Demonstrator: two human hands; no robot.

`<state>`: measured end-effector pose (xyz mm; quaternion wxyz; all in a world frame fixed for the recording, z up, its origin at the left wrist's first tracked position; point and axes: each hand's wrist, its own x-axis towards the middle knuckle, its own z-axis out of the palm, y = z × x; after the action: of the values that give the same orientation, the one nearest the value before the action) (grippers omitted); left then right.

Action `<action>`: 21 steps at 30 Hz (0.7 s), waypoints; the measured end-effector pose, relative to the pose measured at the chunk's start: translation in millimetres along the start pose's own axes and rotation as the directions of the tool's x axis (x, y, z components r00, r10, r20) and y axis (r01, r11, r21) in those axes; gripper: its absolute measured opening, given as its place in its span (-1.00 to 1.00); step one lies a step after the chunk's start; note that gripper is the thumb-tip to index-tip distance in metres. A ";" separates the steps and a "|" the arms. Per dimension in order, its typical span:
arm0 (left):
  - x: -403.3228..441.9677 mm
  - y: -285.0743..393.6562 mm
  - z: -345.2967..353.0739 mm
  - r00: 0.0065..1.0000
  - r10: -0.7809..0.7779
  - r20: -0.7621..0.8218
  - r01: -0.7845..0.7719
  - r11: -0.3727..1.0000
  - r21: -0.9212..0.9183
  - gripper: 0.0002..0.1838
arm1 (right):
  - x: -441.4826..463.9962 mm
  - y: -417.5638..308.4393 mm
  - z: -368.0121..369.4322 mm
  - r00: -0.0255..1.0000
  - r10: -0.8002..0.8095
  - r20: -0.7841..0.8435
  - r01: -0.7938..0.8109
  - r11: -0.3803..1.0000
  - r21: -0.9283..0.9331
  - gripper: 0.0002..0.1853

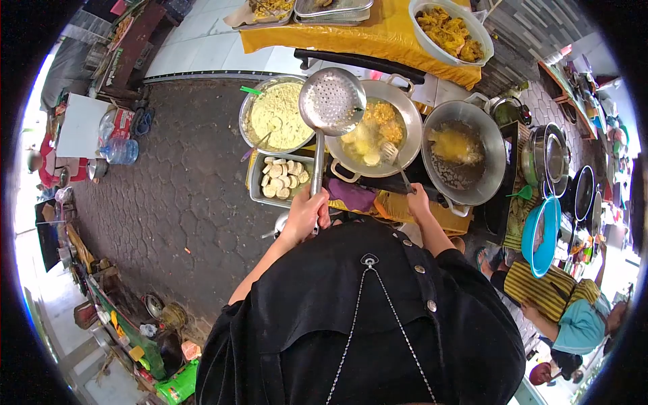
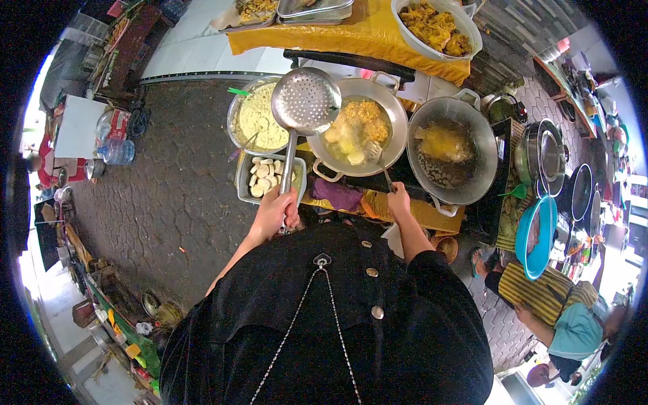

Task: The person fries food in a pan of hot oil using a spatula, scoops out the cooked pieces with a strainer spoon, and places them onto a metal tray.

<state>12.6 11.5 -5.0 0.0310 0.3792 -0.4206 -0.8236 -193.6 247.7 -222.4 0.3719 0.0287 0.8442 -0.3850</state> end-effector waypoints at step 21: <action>1.2 0.3 5.7 1.000 -0.009 0.018 0.009 1.000 -0.010 -0.86 | -42.6 -52.7 0.8 0.976 -0.108 0.190 0.117 0.992 -0.038 -0.61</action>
<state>7.9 14.6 -3.5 0.0253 0.3736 -0.4149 -0.8293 -179.9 220.4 -161.9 0.4278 -0.0648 0.8149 -0.3857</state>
